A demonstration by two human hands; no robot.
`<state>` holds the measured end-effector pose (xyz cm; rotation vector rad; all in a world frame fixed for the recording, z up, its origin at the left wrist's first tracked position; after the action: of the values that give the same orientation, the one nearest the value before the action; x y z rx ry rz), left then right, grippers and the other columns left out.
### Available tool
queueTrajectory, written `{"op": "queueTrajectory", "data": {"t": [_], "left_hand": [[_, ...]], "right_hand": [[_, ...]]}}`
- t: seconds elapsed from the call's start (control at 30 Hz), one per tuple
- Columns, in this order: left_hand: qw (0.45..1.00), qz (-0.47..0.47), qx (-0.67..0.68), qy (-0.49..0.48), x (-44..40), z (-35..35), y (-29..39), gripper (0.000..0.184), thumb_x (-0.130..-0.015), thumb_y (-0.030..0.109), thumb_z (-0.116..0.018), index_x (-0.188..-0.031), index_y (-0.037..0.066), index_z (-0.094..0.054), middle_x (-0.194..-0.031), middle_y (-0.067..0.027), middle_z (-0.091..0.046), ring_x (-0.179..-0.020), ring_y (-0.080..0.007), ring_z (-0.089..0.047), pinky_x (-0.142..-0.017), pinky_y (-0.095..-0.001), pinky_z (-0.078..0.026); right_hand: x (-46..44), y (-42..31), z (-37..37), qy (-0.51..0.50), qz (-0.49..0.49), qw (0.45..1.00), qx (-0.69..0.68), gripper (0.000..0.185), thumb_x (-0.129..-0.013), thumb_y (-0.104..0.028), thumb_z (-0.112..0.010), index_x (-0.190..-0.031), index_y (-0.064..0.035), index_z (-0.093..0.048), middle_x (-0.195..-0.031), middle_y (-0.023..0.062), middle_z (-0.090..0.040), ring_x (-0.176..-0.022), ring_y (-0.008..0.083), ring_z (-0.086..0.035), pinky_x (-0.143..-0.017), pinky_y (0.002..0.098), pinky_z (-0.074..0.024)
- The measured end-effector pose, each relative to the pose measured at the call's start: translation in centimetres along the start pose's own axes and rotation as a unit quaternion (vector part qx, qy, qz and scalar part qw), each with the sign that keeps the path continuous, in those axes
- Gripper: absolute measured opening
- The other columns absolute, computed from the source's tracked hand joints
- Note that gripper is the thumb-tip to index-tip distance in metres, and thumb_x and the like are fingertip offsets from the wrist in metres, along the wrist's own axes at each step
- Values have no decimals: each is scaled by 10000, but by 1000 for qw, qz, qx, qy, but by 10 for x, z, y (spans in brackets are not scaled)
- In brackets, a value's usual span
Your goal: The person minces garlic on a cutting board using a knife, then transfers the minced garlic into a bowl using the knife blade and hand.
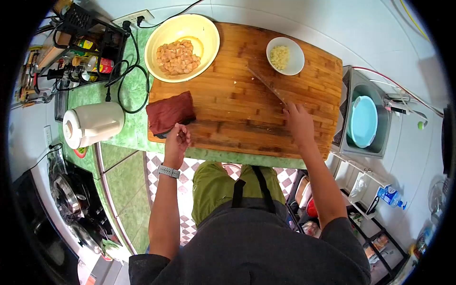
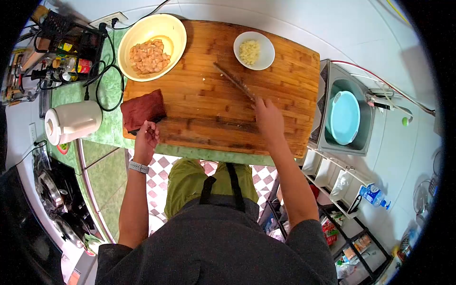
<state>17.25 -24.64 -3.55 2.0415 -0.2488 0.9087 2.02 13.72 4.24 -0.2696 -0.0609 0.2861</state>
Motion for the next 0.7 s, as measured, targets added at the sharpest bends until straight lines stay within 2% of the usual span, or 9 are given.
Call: {"op": "queueTrajectory", "data": {"t": [0.07,0.13,0.23,0.43,0.57,0.63,0.7], "left_hand": [[1000,8,-10,3,0,-1,-5,313,-1123,379,-470,-930,146,-552,-824,0,-572,-732,-125,-520,-692,-281,-427],[1000,9,-3,-5,0,-7,-8,310,-1121,380,-472,-932,147,-552,-826,1,-572,-734,-125,-522,-694,-282,-429],[1000,11,0,-6,1,-19,-12,308,-1119,384,-476,-937,148,-553,-829,3,-573,-737,-125,-525,-696,-283,-431],[1000,0,-2,3,8,-35,-18,305,-1118,388,-479,-941,150,-548,-847,6,-576,-751,-129,-525,-713,-285,-435],[1000,-10,22,10,9,-38,-27,300,-1118,384,-480,-945,148,-544,-861,-1,-571,-759,-135,-519,-728,-288,-439],[999,-8,36,9,9,-38,-35,299,-1119,381,-481,-946,145,-544,-863,-3,-566,-763,-136,-518,-729,-288,-438],[999,-7,51,7,7,-38,-41,298,-1119,378,-481,-947,143,-543,-865,-5,-561,-766,-136,-517,-731,-288,-437]], "right_hand": [[13,-3,3,-5,32,999,-17,228,-1012,-221,-659,-1189,-82,-623,-924,177,-618,-821,409,-653,-675,519,-528],[19,-17,4,-72,86,994,-16,257,-985,-211,-680,-1213,-99,-641,-900,159,-608,-837,396,-650,-692,515,-526],[5,-30,16,-59,141,988,-26,261,-969,-206,-690,-1204,-102,-648,-915,139,-621,-873,378,-654,-717,501,-534],[-49,-32,15,15,168,985,-25,246,-959,-162,-674,-1196,-106,-637,-956,148,-628,-918,366,-665,-740,478,-550],[-50,-23,7,-3,213,977,16,316,-925,-121,-662,-1236,-121,-607,-989,135,-628,-940,350,-671,-751,465,-558],[-39,-19,-4,-50,257,965,31,402,-879,-87,-655,-1270,-132,-575,-1015,113,-624,-947,337,-672,-764,461,-560],[-22,-11,2,-55,274,960,37,372,-913,-109,-665,-1277,-124,-588,-996,120,-629,-931,336,-667,-762,452,-552]]}}
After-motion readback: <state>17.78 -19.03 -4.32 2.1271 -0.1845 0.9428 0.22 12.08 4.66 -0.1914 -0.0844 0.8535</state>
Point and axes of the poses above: each hand's wrist, its own x-axis away from the middle knuckle, its own z-axis out of the back of the hand, y = z × x, the point moved 10 cm from there along -x, towards the middle knuckle
